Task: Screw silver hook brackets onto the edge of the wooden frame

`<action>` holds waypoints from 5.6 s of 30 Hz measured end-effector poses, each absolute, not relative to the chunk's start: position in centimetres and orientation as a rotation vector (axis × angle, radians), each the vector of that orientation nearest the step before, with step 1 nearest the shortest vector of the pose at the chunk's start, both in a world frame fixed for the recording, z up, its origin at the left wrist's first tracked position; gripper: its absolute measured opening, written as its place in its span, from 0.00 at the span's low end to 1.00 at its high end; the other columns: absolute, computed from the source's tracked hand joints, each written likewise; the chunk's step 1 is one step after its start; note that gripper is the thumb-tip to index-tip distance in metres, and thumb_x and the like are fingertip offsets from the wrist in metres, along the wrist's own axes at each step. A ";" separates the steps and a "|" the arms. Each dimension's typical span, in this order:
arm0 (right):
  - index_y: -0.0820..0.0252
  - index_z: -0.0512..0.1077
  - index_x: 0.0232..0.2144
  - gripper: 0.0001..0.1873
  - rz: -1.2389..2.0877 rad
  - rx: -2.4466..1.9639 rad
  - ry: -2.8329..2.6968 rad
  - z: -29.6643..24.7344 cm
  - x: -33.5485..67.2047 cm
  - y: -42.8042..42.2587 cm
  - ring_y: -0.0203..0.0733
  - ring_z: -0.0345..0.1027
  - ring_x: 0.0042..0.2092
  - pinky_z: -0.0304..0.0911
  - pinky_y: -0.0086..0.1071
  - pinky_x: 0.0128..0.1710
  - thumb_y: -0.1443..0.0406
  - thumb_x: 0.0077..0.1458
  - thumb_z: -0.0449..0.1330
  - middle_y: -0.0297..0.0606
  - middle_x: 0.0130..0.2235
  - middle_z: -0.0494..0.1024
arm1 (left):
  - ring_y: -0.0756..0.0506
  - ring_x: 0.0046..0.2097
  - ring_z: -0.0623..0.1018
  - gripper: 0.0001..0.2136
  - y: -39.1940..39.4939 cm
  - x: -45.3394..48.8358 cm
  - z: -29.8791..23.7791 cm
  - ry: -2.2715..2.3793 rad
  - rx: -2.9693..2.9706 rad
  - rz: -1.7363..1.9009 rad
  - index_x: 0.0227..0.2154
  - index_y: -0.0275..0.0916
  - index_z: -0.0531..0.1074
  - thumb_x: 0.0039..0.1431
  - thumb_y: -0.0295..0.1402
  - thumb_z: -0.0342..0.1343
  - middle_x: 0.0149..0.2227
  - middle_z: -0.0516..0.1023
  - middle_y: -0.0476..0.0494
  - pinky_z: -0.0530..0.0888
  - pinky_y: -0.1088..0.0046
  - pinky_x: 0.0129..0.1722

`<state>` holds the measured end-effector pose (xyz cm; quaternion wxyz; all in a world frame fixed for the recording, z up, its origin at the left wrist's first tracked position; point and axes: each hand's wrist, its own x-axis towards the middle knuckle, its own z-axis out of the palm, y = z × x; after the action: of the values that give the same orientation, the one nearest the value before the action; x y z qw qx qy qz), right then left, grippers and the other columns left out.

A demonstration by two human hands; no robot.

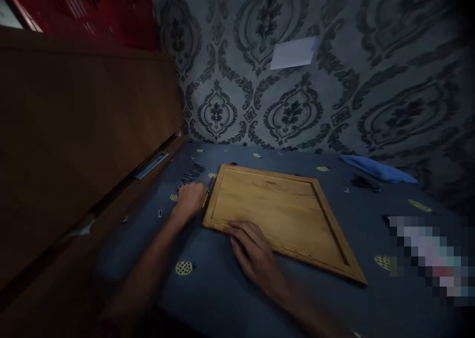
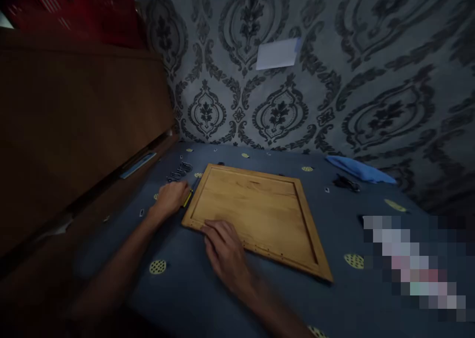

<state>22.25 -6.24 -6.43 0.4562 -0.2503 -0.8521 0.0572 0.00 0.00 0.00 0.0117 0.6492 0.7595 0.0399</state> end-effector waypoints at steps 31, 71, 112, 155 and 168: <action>0.54 0.75 0.47 0.13 0.288 -0.669 -2.021 -6.3 23.3 -6.1 0.47 0.80 0.44 0.78 0.40 0.43 0.72 0.65 0.57 0.43 0.42 0.82 | 0.41 0.51 0.79 0.15 -0.8 -11.7 0.9 2.087 2.000 0.110 0.54 0.37 0.72 0.69 0.38 0.59 0.54 0.76 0.39 0.79 0.57 0.49; 0.54 0.76 0.46 0.12 0.377 -0.694 -2.018 -6.2 23.3 -6.3 0.48 0.80 0.44 0.78 0.41 0.43 0.71 0.65 0.57 0.43 0.42 0.83 | 0.41 0.51 0.79 0.11 -2.5 -9.4 0.4 2.090 2.021 0.256 0.48 0.38 0.75 0.68 0.38 0.59 0.51 0.78 0.40 0.77 0.57 0.52; 0.52 0.83 0.42 0.15 0.795 -0.765 -1.716 -5.2 22.2 -7.6 0.40 0.76 0.32 0.72 0.33 0.34 0.60 0.70 0.55 0.38 0.33 0.82 | 0.41 0.48 0.76 0.28 -5.7 3.1 -2.3 1.041 1.807 1.086 0.54 0.40 0.72 0.52 0.43 0.72 0.47 0.76 0.41 0.73 0.68 0.44; 0.55 0.73 0.46 0.14 1.164 -1.003 -1.365 -5.8 22.2 -7.7 0.39 0.78 0.28 0.71 0.28 0.26 0.59 0.59 0.66 0.36 0.33 0.86 | 0.41 0.46 0.78 0.17 -5.2 2.5 -3.3 0.945 2.375 1.108 0.54 0.39 0.69 0.68 0.42 0.59 0.44 0.78 0.39 0.75 0.65 0.45; 0.53 0.72 0.49 0.20 1.025 -1.022 -1.356 -5.5 22.0 -8.1 0.43 0.81 0.34 0.75 0.36 0.37 0.65 0.54 0.67 0.32 0.32 0.85 | 0.42 0.49 0.76 0.22 -4.9 2.6 -3.5 0.849 2.196 0.988 0.57 0.42 0.68 0.65 0.44 0.63 0.47 0.76 0.40 0.74 0.65 0.47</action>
<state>22.00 -8.07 -5.52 0.5471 -0.4314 -0.5723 0.4324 2.59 -4.92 -3.49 0.2896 0.8232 0.3183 0.3704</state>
